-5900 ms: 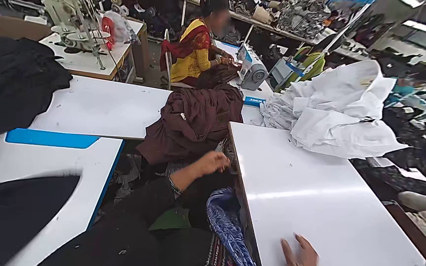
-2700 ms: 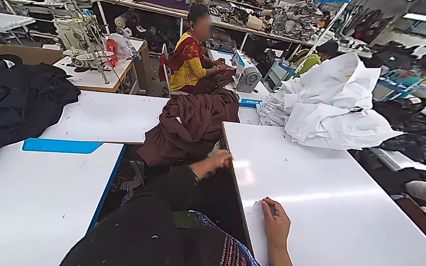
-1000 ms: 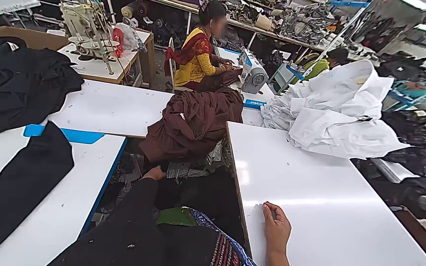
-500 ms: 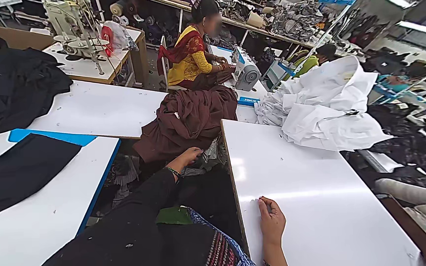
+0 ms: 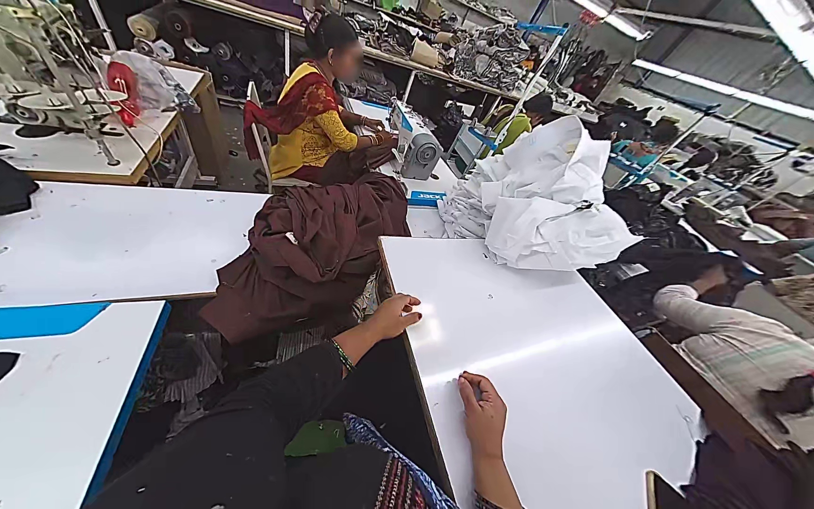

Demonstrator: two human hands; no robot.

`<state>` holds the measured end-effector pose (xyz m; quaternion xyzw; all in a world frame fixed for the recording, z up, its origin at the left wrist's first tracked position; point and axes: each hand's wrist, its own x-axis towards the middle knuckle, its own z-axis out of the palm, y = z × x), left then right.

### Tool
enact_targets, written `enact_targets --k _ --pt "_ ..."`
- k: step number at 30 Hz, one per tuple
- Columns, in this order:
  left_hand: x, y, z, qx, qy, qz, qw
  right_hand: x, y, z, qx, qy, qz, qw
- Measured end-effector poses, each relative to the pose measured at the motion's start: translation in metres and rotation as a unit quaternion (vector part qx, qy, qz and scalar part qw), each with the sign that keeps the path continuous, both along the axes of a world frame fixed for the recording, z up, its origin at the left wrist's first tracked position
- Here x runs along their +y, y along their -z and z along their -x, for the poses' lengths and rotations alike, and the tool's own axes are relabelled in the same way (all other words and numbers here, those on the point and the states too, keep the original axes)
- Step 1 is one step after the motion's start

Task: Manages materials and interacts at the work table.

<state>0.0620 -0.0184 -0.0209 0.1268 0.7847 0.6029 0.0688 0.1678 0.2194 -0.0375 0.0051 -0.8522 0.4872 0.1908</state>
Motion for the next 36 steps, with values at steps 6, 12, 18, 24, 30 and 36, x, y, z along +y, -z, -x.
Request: enact_targets --k 6,12,18,24,30,36 --pt "-0.029 0.016 0.002 -0.082 -0.043 -0.187 0.978 -0.002 -0.002 -0.001 -0.007 -0.003 -0.013 1.000" --pt "-0.173 0.074 -0.019 -0.280 -0.314 -0.114 0.900 -0.001 -0.003 -0.002 -0.010 -0.007 -0.013 1.000" --pt "-0.340 -0.017 -0.053 -0.057 -0.610 -0.168 0.772 -0.001 -0.003 -0.003 0.000 -0.004 -0.030 1.000" --pt "-0.418 -0.184 -0.060 0.155 -0.602 -0.364 0.693 -0.003 -0.009 -0.004 -0.020 -0.015 -0.043 0.999" --pt "-0.428 -0.213 -0.048 0.160 -0.618 -0.392 0.662 0.000 -0.007 -0.002 -0.012 -0.033 -0.008 0.999" --pt "-0.354 -0.132 0.006 0.069 -0.597 -0.327 0.729 -0.002 -0.006 -0.001 -0.013 -0.015 0.008 1.000"
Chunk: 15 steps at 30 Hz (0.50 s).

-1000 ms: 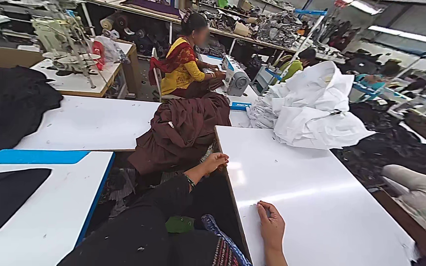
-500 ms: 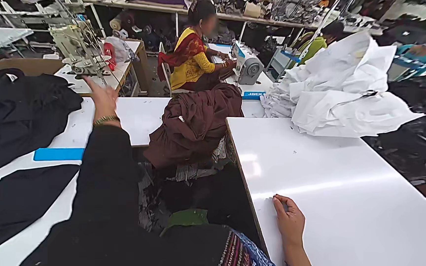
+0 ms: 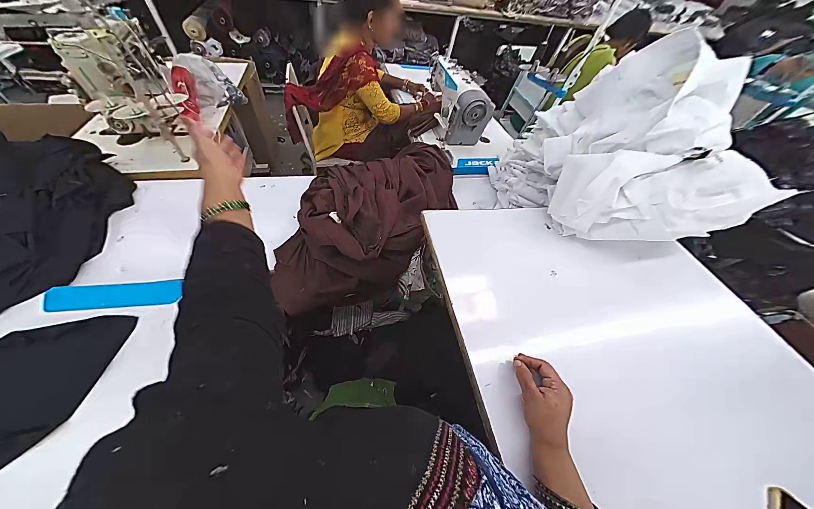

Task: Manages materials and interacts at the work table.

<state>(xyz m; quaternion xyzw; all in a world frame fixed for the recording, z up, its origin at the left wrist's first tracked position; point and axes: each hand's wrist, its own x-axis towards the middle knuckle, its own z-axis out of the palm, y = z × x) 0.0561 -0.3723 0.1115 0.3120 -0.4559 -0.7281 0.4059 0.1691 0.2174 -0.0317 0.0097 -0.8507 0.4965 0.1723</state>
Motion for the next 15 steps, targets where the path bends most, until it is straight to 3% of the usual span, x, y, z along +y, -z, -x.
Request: enact_targets --k 4,5,7,10,13,14,15 --pt "0.129 0.080 0.066 -0.105 0.169 0.102 0.975 0.002 0.005 0.001 0.017 0.002 -0.008 1.000" --pt "0.172 0.090 0.077 -0.109 0.225 0.169 0.953 0.002 0.005 0.002 0.022 0.002 -0.016 1.000" --pt "0.260 0.103 0.091 -0.109 0.329 0.341 0.874 0.002 0.006 0.001 0.028 0.001 -0.027 0.999" --pt "0.389 0.102 0.082 -0.032 0.514 0.483 0.708 0.005 0.007 -0.002 0.043 -0.013 -0.031 0.999" --pt "0.481 0.101 0.031 0.029 0.712 0.540 0.448 0.013 0.006 -0.011 0.053 -0.042 -0.040 0.997" --pt "0.498 0.106 0.012 0.035 0.748 0.549 0.371 0.015 0.005 -0.016 0.052 -0.042 -0.047 0.997" --pt "0.508 0.112 -0.004 0.038 0.765 0.557 0.321 0.018 0.003 -0.025 0.041 -0.037 -0.051 0.997"
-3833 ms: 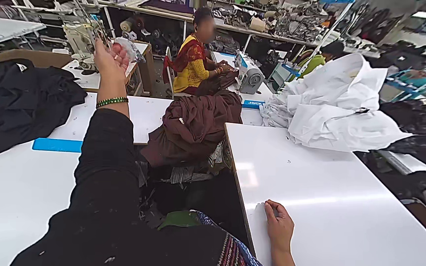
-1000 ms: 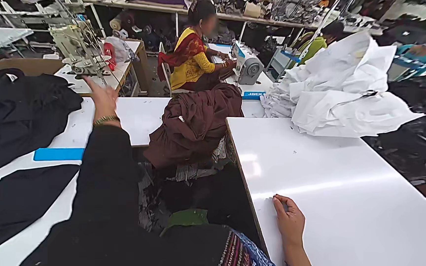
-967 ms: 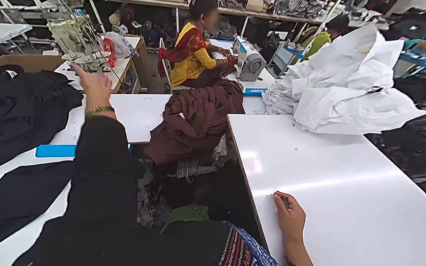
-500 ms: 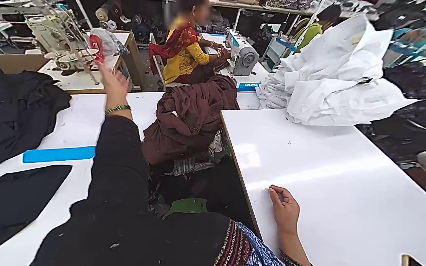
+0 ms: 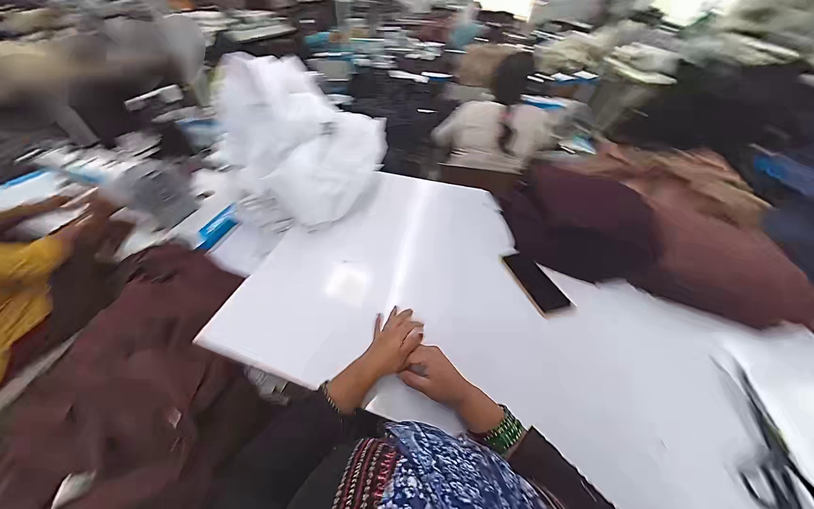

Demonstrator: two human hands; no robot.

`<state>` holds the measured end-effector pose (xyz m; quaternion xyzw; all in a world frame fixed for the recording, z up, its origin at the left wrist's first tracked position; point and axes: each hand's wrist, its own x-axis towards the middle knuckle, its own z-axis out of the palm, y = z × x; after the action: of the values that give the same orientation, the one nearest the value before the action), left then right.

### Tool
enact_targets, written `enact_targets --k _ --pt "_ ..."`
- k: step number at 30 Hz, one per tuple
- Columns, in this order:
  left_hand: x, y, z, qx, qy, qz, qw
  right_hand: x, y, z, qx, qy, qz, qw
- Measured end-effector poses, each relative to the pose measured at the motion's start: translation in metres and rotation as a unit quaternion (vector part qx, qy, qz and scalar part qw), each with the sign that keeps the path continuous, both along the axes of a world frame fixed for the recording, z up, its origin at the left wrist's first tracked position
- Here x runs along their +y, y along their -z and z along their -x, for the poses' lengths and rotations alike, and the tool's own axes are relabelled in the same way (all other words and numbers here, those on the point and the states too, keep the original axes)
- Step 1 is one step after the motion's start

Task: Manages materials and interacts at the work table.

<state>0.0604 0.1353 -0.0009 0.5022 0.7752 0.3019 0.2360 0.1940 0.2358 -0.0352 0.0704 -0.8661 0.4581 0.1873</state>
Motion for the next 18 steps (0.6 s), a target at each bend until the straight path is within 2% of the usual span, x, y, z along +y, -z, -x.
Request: enact_targets --k 3,6,11,14,16,18 --pt "0.010 0.012 -0.020 0.064 0.043 0.003 0.997 0.007 -0.007 -0.040 -0.033 0.030 -0.010 0.999" --pt "0.018 0.020 -0.016 0.133 0.157 -0.046 0.977 -0.001 -0.009 -0.091 -0.040 0.143 0.026 0.989" --pt "0.040 0.010 -0.069 0.062 0.391 -0.072 0.916 -0.031 -0.005 -0.185 0.034 0.349 0.128 0.928" --pt "0.062 0.017 -0.118 0.039 0.483 -0.105 0.869 -0.051 -0.003 -0.252 0.069 0.493 0.145 0.855" --pt "0.074 0.021 -0.148 0.005 0.541 -0.121 0.832 -0.070 -0.002 -0.310 0.044 0.617 0.160 0.769" --pt "0.081 0.020 -0.169 -0.066 0.572 -0.128 0.807 -0.091 0.007 -0.377 0.025 0.725 0.194 0.660"
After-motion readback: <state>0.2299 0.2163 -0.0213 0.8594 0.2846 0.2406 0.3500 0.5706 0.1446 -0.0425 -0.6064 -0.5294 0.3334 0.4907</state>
